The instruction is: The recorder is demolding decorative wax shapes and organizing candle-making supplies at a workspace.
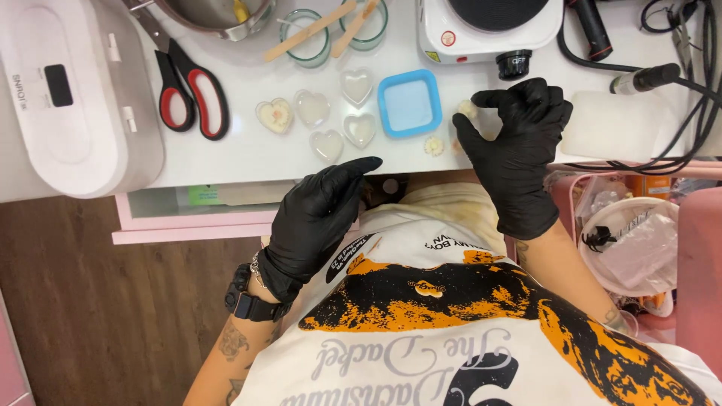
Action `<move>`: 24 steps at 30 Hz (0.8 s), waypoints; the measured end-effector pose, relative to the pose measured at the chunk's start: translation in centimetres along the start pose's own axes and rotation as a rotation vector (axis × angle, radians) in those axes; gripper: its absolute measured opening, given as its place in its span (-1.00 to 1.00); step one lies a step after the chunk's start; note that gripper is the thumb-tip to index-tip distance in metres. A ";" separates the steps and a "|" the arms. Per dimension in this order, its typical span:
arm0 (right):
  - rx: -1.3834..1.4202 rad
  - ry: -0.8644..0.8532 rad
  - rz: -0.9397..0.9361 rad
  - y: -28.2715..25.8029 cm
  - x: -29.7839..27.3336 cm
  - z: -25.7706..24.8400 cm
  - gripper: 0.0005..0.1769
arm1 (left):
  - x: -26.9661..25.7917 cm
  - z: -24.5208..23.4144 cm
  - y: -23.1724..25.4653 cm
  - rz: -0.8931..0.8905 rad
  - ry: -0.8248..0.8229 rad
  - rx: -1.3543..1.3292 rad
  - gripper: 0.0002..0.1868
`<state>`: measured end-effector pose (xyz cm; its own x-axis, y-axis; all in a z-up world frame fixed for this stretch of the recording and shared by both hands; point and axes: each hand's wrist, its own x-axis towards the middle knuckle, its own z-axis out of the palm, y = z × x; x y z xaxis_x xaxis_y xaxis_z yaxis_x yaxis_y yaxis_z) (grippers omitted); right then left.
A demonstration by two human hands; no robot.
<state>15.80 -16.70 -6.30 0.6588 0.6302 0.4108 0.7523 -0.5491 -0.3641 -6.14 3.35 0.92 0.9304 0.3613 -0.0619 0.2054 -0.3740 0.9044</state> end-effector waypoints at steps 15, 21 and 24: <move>0.189 0.019 0.032 3.9 -2.1 -2.6 -0.84 | -2.9 -1.9 -2.5 -0.199 0.222 -0.019 -0.85; 0.163 0.027 -0.008 6.8 -4.0 -2.7 -0.71 | -2.5 -3.7 -4.5 -0.098 0.500 -0.055 -0.84; 0.422 0.026 0.182 7.1 -4.2 -2.5 -0.70 | -1.6 -4.8 -4.7 0.050 0.579 0.099 -0.64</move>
<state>18.35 -24.57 -8.52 0.7843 0.5273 0.3269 0.5599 -0.3748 -0.7389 -10.00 8.62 -1.19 0.6281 0.7382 0.2460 0.2187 -0.4708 0.8547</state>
